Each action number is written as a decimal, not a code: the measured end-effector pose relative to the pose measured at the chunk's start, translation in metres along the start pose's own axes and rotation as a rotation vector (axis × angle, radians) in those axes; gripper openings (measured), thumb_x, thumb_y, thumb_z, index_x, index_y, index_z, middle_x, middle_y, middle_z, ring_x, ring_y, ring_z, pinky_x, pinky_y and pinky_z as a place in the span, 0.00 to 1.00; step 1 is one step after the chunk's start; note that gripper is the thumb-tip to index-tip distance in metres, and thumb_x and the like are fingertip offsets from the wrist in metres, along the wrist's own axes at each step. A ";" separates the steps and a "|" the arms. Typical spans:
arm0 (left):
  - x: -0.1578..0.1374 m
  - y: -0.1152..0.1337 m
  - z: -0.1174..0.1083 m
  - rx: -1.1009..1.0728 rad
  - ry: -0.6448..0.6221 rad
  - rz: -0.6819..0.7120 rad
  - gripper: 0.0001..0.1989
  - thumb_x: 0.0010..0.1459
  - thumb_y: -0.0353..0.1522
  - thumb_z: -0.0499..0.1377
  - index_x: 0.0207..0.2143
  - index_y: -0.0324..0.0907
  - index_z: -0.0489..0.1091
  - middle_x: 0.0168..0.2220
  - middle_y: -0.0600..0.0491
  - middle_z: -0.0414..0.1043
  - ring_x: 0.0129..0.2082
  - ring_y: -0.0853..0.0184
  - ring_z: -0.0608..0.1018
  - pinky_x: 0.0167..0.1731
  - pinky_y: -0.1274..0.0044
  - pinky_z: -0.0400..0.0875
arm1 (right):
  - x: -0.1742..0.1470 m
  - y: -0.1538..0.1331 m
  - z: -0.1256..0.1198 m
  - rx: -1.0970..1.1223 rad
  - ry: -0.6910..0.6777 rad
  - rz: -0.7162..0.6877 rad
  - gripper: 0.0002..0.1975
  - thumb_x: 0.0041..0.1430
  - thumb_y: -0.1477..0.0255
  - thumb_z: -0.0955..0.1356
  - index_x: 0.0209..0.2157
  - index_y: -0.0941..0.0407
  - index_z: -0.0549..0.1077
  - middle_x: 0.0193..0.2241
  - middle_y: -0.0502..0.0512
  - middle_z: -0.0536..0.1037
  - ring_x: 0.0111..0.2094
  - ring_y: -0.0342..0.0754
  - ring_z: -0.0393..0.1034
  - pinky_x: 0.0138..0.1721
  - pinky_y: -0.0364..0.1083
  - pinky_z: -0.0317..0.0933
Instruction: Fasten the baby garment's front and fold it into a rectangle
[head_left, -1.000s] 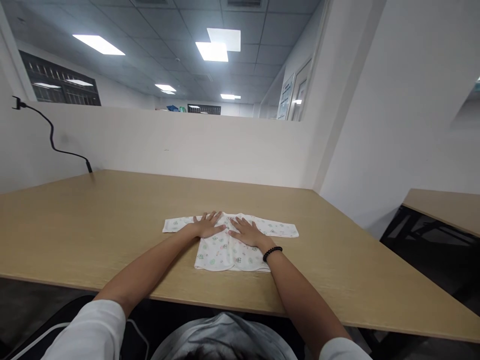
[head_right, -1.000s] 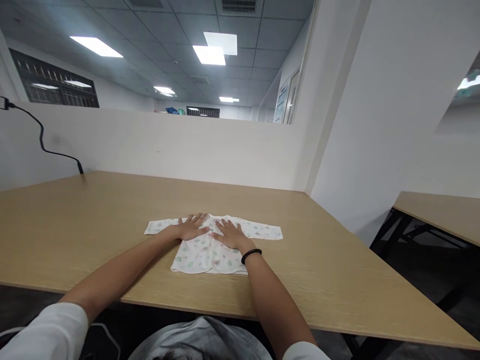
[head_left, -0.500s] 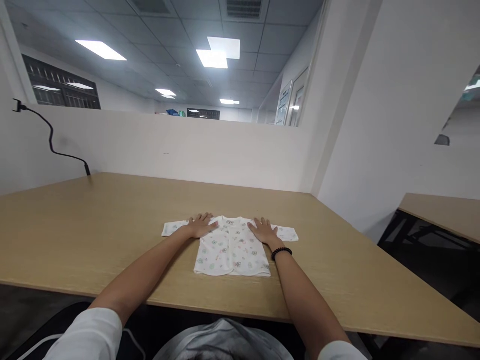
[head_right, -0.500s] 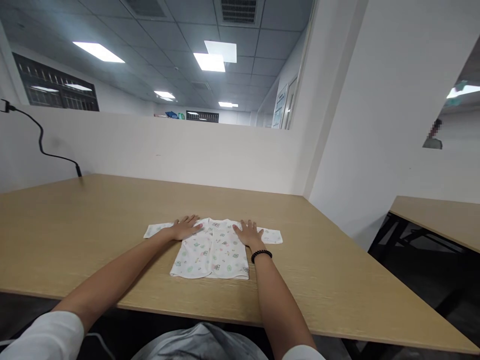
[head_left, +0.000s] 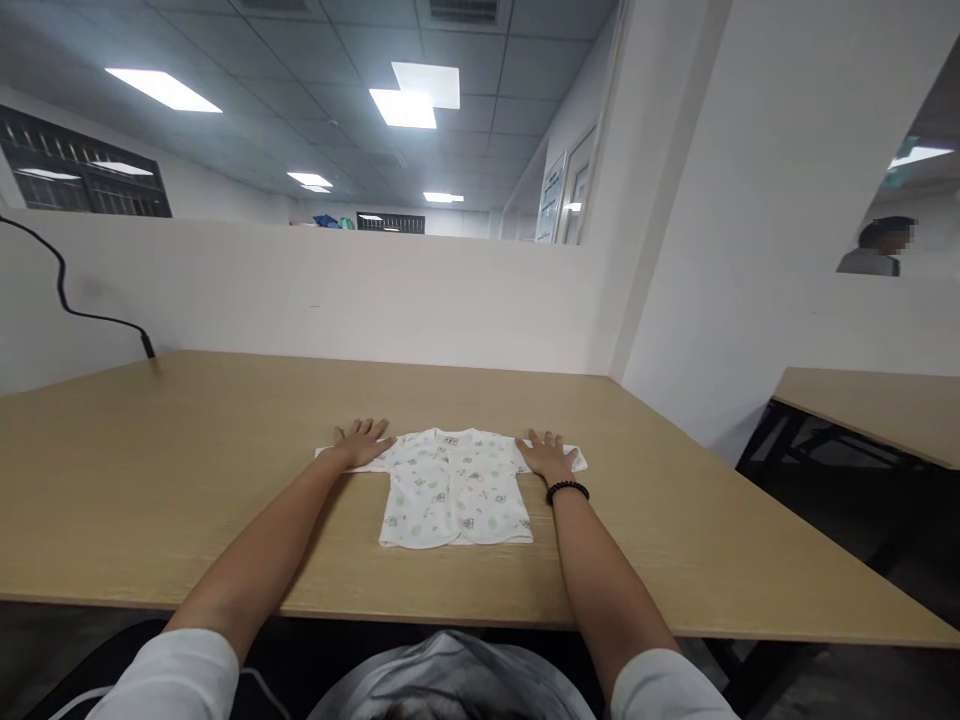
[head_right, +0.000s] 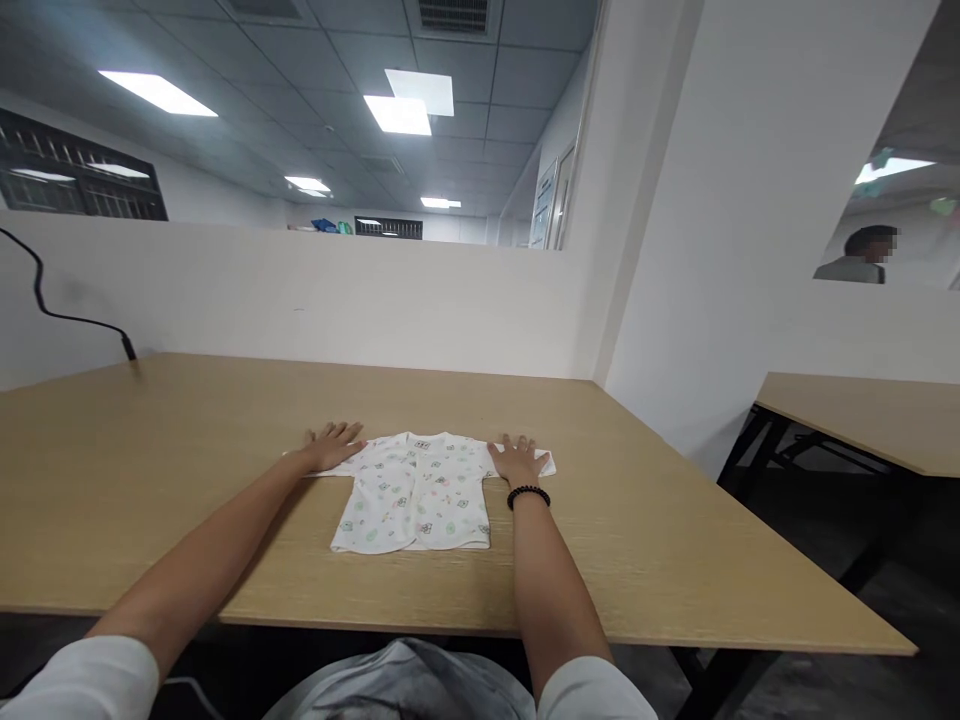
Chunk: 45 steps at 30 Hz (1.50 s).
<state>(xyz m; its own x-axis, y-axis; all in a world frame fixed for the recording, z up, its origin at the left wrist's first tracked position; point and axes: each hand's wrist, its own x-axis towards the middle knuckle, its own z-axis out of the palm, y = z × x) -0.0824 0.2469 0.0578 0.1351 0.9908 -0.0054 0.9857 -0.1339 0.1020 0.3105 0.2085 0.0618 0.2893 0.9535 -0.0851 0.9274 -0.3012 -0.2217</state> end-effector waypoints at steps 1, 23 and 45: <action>0.000 -0.006 -0.001 0.003 0.006 0.000 0.40 0.61 0.57 0.36 0.69 0.48 0.44 0.69 0.43 0.44 0.68 0.44 0.46 0.58 0.42 0.40 | 0.001 0.003 0.000 0.002 0.014 0.030 0.35 0.65 0.48 0.49 0.69 0.47 0.47 0.69 0.59 0.42 0.69 0.60 0.31 0.61 0.70 0.26; -0.012 -0.061 -0.017 -0.159 0.121 0.068 0.34 0.57 0.55 0.48 0.57 0.45 0.68 0.60 0.47 0.67 0.60 0.52 0.67 0.61 0.60 0.52 | -0.004 0.020 -0.017 0.064 0.265 0.279 0.29 0.64 0.59 0.58 0.59 0.62 0.64 0.59 0.74 0.61 0.61 0.68 0.50 0.56 0.71 0.42; -0.011 0.032 -0.004 -0.104 -0.147 0.535 0.32 0.65 0.54 0.38 0.68 0.58 0.46 0.71 0.56 0.38 0.70 0.59 0.41 0.63 0.55 0.35 | -0.152 -0.137 0.021 0.122 0.016 -1.613 0.06 0.61 0.76 0.63 0.32 0.57 0.72 0.32 0.54 0.75 0.33 0.46 0.66 0.37 0.44 0.58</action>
<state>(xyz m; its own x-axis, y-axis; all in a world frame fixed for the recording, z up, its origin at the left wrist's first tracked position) -0.0524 0.2322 0.0652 0.6332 0.7714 -0.0634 0.7620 -0.6070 0.2255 0.1342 0.1048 0.0844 -0.9139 0.2617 0.3104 0.2291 0.9636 -0.1379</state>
